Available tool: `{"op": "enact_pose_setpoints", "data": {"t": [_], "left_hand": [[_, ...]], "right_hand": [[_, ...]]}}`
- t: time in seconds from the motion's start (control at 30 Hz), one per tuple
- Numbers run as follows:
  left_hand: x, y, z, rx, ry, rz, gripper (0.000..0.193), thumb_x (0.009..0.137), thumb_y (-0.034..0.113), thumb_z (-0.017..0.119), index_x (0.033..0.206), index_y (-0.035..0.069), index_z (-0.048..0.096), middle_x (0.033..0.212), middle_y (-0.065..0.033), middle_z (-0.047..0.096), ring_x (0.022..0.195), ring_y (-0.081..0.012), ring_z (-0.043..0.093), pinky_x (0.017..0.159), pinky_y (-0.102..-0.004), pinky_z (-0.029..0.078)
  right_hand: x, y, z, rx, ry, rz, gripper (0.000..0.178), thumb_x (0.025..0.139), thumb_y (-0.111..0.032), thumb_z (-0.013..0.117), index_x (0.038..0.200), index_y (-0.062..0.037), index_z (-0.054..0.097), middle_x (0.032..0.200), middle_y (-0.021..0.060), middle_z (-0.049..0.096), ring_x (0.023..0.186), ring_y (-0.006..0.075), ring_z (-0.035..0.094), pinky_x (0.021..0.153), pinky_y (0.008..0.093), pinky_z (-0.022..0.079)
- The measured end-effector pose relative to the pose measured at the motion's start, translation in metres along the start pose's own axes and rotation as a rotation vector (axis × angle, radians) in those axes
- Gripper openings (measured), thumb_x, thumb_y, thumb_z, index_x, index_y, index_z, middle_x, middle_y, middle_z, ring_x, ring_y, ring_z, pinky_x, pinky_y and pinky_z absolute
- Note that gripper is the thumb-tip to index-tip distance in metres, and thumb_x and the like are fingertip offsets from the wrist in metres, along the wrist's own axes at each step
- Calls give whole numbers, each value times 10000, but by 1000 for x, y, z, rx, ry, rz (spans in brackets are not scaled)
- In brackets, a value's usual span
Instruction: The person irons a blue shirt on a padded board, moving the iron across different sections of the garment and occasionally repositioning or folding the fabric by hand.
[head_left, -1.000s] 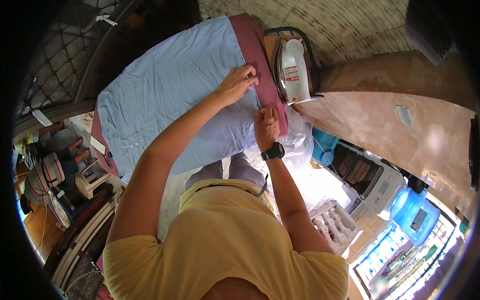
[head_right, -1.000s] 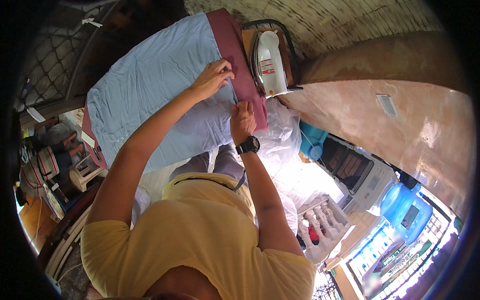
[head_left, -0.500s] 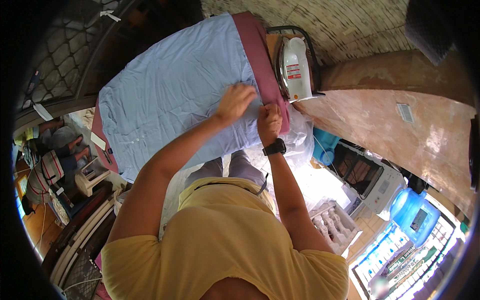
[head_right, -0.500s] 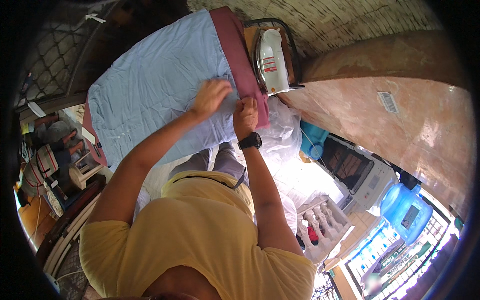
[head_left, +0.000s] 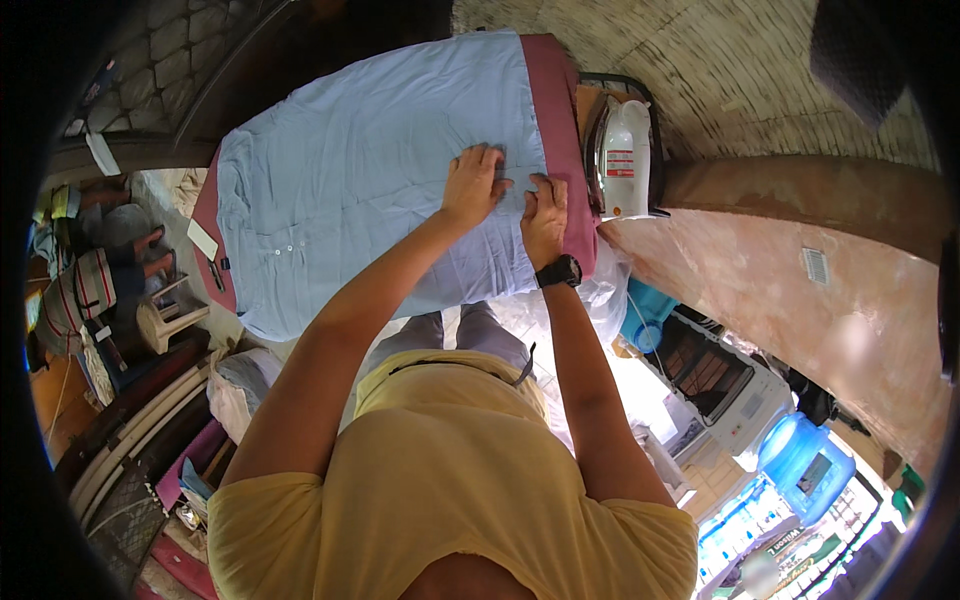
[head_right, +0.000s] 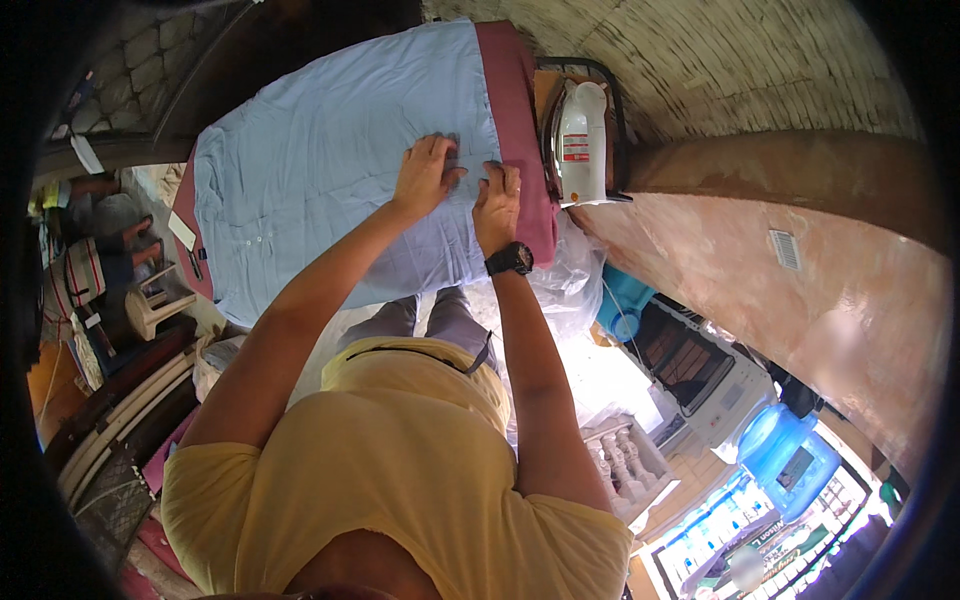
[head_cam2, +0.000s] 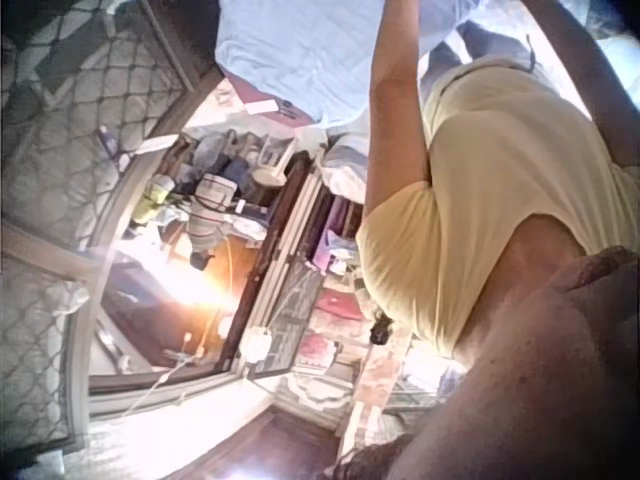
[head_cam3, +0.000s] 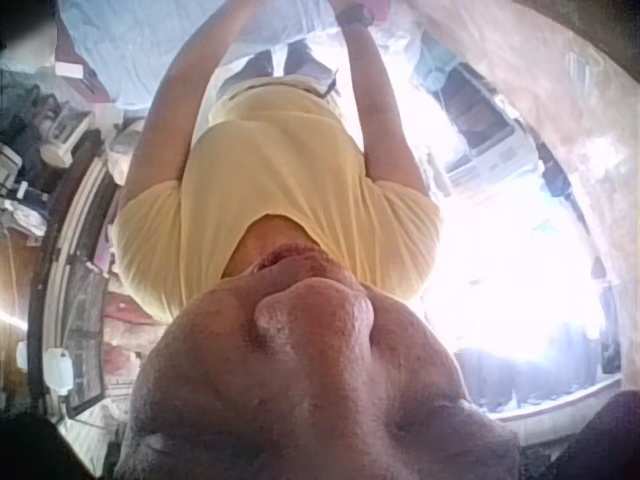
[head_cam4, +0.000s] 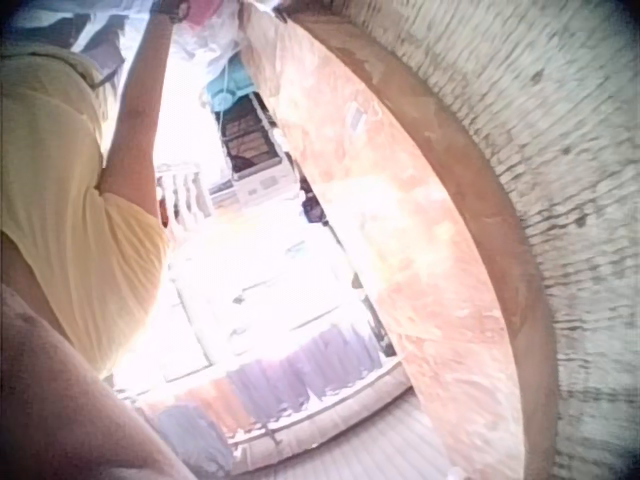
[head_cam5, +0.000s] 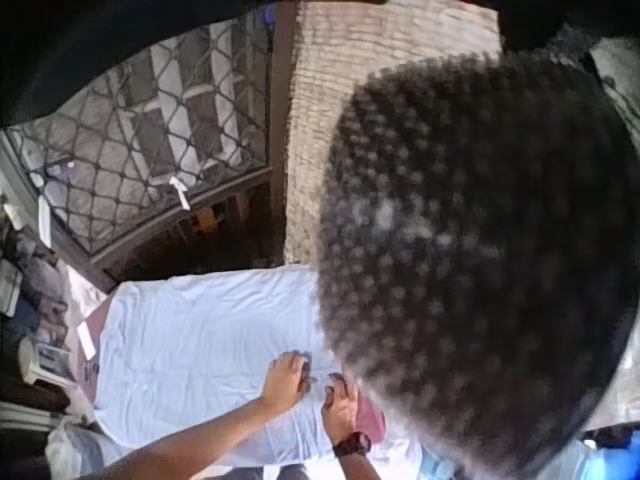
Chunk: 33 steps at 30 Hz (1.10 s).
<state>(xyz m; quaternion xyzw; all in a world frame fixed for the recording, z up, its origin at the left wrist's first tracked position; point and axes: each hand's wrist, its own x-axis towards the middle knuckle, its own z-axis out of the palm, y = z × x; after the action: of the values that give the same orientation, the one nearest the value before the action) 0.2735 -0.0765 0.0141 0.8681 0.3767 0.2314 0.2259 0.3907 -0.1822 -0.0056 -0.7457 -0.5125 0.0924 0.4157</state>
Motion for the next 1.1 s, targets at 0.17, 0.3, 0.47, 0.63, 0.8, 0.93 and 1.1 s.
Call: {"op": "enact_pose_setpoints", "data": {"t": [0.17, 0.3, 0.47, 0.63, 0.8, 0.93, 1.1], "left_hand": [[6, -16, 2, -13, -193, -6, 220, 843, 129, 694, 1026, 91, 577, 1072, -97, 544, 1039, -314, 528, 830, -444, 430], [10, -19, -1, -34, 15, 113, 241, 828, 85, 682, 1052, 101, 594, 1101, -92, 540, 1040, -313, 530, 838, -438, 434], [74, -27, 1, 10, 83, 111, 280, 841, 51, 651, 1110, 102, 589, 1150, -86, 541, 1081, -313, 526, 870, -448, 436], [150, -71, 0, 129, 138, 108, 309, 855, 93, 646, 1159, 125, 598, 1180, -78, 555, 1074, -312, 532, 882, -470, 434], [215, -106, 3, 199, -7, 41, 352, 934, 258, 589, 1268, 149, 569, 1251, -96, 577, 1169, -326, 519, 965, -484, 415], [255, -127, 15, 234, -271, -152, 543, 970, 513, 498, 1387, 165, 493, 1355, -110, 560, 1255, -344, 503, 1049, -462, 392], [294, -137, 5, -131, -554, 104, 364, 929, 274, 636, 1255, 133, 552, 1221, -106, 617, 1144, -289, 578, 974, -389, 450]], "right_hand": [[5, 3, -5, 12, -69, 36, 347, 855, 24, 604, 1197, 0, 552, 1080, 225, 528, 964, 430, 563, 810, 486, 481], [14, 4, -4, -56, -36, 8, 321, 854, 28, 604, 1172, -9, 579, 1074, 223, 536, 953, 426, 567, 803, 482, 484], [19, 6, 0, -41, -3, 53, 315, 852, 28, 596, 1160, -32, 618, 1061, 215, 551, 951, 414, 575, 797, 478, 485], [17, 0, 2, -45, 22, 41, 359, 842, 47, 590, 1190, -37, 613, 1053, 208, 554, 958, 406, 564, 814, 473, 477], [16, 0, 1, 1, 49, 38, 367, 836, 53, 596, 1192, -32, 617, 1021, 212, 542, 948, 409, 548, 808, 487, 463], [16, 3, 0, 48, 24, 187, 424, 820, 49, 620, 1232, -25, 554, 1009, 249, 509, 936, 445, 534, 783, 505, 451], [22, 4, -6, -63, 120, 137, 310, 855, -20, 638, 1145, -42, 531, 1024, 253, 502, 912, 450, 554, 742, 509, 465]]}}
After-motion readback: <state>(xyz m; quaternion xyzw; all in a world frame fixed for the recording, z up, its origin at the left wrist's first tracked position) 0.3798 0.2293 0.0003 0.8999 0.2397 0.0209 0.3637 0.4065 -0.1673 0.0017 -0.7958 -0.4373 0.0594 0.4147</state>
